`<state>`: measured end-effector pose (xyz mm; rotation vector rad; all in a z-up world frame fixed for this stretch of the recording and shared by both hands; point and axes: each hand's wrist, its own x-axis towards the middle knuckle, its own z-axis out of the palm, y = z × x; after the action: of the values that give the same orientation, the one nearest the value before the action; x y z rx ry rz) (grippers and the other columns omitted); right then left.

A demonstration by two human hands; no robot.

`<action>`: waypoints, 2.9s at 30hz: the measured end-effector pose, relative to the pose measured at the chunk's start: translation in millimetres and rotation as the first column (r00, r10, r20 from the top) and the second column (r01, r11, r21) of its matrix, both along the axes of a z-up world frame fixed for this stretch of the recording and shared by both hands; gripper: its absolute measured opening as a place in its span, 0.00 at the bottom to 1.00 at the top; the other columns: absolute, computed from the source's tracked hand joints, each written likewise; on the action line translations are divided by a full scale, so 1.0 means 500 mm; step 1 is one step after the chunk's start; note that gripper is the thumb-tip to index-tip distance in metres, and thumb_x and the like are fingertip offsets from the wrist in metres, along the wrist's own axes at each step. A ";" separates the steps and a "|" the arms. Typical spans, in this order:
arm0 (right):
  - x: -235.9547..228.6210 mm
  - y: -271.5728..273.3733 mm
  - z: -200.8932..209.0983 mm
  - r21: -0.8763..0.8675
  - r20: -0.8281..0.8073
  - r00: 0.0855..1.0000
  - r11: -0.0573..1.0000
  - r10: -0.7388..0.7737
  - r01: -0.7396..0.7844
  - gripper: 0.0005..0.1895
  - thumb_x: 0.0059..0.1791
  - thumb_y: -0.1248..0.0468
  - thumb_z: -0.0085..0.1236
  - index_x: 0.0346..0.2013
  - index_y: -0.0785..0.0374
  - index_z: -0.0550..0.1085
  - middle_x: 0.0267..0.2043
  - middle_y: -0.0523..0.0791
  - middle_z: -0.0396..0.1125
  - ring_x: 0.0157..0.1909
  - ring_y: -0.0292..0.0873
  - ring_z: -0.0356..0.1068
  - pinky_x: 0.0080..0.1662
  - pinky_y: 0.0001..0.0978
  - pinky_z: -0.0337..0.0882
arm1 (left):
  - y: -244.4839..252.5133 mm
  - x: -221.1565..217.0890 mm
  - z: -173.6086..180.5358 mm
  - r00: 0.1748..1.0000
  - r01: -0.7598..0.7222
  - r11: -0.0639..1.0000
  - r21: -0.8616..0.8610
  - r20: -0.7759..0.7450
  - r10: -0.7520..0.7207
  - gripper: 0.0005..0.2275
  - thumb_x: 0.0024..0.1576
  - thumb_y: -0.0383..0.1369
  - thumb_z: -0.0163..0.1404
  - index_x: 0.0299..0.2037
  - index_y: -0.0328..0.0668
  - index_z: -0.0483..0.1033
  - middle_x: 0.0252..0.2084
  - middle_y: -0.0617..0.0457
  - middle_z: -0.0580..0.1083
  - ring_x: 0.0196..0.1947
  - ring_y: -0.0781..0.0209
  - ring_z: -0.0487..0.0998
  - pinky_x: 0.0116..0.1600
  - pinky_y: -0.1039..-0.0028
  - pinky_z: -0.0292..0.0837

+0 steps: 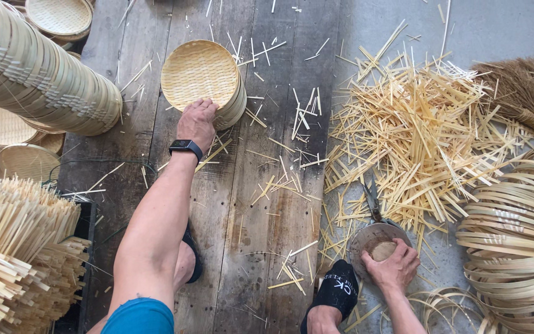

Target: The person weaves a bamboo basket by hand using a circular wooden form, trimming excess bamboo strips with shears and securing the edges of the woven base.

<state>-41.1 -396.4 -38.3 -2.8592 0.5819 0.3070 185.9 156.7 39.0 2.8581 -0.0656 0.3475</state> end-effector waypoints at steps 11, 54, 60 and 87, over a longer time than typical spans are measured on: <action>0.025 0.099 0.141 0.935 -0.304 0.941 -0.233 -0.146 0.266 0.45 0.41 0.35 0.54 0.65 0.58 0.63 0.59 0.53 0.65 0.61 0.53 0.67 0.58 0.55 0.70 | -0.420 -0.364 -0.057 0.750 -0.479 0.604 -0.637 -0.654 -0.095 0.28 0.59 0.52 0.52 0.63 0.43 0.71 0.54 0.43 0.77 0.54 0.53 0.79 0.58 0.63 0.74; -0.091 0.143 -0.098 0.808 0.060 0.990 0.576 0.129 -0.124 0.13 0.54 0.64 0.56 0.50 0.66 0.78 0.36 0.45 0.75 0.38 0.37 0.74 0.43 0.29 0.73 | 0.390 -0.711 0.652 0.792 -0.306 0.878 -0.368 0.413 0.449 0.09 0.80 0.28 0.46 0.48 0.31 0.61 0.53 0.39 0.77 0.55 0.60 0.80 0.61 0.73 0.76; -0.083 0.169 -0.033 0.918 0.016 0.997 0.396 -0.073 0.014 0.18 0.57 0.57 0.52 0.53 0.69 0.76 0.39 0.47 0.74 0.39 0.39 0.73 0.43 0.30 0.73 | -0.050 -0.552 0.660 0.937 -0.024 0.985 -0.169 0.340 0.081 0.00 0.65 0.21 0.47 0.42 0.33 0.69 0.56 0.34 0.74 0.57 0.41 0.79 0.59 0.61 0.77; -0.011 0.147 0.166 0.283 0.516 0.856 0.938 0.027 -0.201 0.27 0.47 0.53 0.67 0.54 0.66 0.74 0.48 0.49 0.68 0.52 0.45 0.65 0.57 0.43 0.61 | -0.419 -0.496 -0.050 0.960 -0.137 0.966 -0.219 -0.269 0.075 0.37 0.48 0.45 0.64 0.63 0.29 0.64 0.67 0.33 0.65 0.69 0.37 0.62 0.73 0.56 0.54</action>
<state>-46.7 -323.0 44.8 -2.4940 0.2241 -0.3068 -62.1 -52.6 13.7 2.6484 0.1698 -0.0028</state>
